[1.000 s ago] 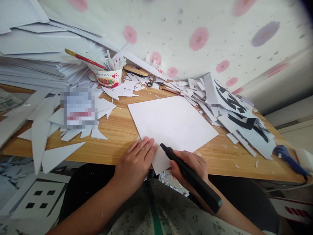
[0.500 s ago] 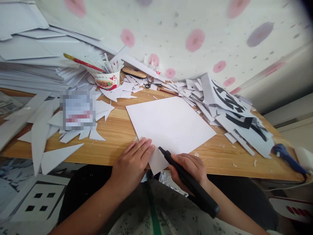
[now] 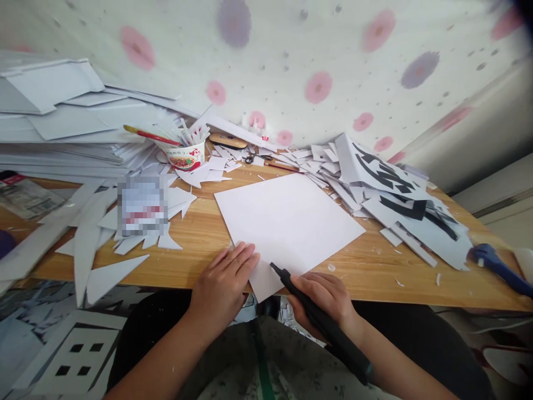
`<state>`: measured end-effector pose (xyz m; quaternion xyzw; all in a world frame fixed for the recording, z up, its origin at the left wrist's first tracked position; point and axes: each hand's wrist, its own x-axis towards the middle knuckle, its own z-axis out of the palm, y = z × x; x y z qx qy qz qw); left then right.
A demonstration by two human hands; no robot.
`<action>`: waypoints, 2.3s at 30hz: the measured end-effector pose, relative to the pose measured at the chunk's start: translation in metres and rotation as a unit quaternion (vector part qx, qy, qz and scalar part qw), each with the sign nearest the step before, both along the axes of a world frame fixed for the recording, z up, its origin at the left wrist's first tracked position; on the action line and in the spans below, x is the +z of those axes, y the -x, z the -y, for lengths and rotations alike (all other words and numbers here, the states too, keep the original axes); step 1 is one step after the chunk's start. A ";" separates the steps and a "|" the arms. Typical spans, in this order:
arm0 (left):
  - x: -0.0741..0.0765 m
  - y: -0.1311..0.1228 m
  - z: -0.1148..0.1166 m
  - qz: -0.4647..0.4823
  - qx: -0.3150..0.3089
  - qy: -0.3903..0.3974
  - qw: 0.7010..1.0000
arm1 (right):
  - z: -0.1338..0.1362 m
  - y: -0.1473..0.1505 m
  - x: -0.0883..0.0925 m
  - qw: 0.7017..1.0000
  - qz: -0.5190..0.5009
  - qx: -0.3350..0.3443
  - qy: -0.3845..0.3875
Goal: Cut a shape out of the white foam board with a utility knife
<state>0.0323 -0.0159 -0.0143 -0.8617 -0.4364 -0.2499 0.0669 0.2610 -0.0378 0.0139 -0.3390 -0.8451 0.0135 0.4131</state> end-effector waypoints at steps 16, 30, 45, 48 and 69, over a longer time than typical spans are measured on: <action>0.002 -0.001 -0.001 -0.021 0.003 0.011 1.000 | 0.024 -0.020 -0.009 1.000 -0.016 0.024 0.002; 0.005 -0.002 0.000 -0.012 0.003 0.032 0.999 | 0.034 -0.026 -0.013 1.000 -0.017 0.010 -0.013; 0.004 -0.002 0.002 -0.014 0.010 0.052 0.999 | 0.047 -0.033 -0.016 0.999 -0.013 0.010 -0.041; 0.001 -0.001 0.002 -0.023 -0.002 0.038 0.999 | 0.053 -0.038 -0.009 0.997 -0.079 -0.011 -0.004; 0.005 -0.004 -0.002 -0.039 -0.011 0.001 0.999 | -0.036 0.040 -0.002 0.928 -0.218 -0.226 0.201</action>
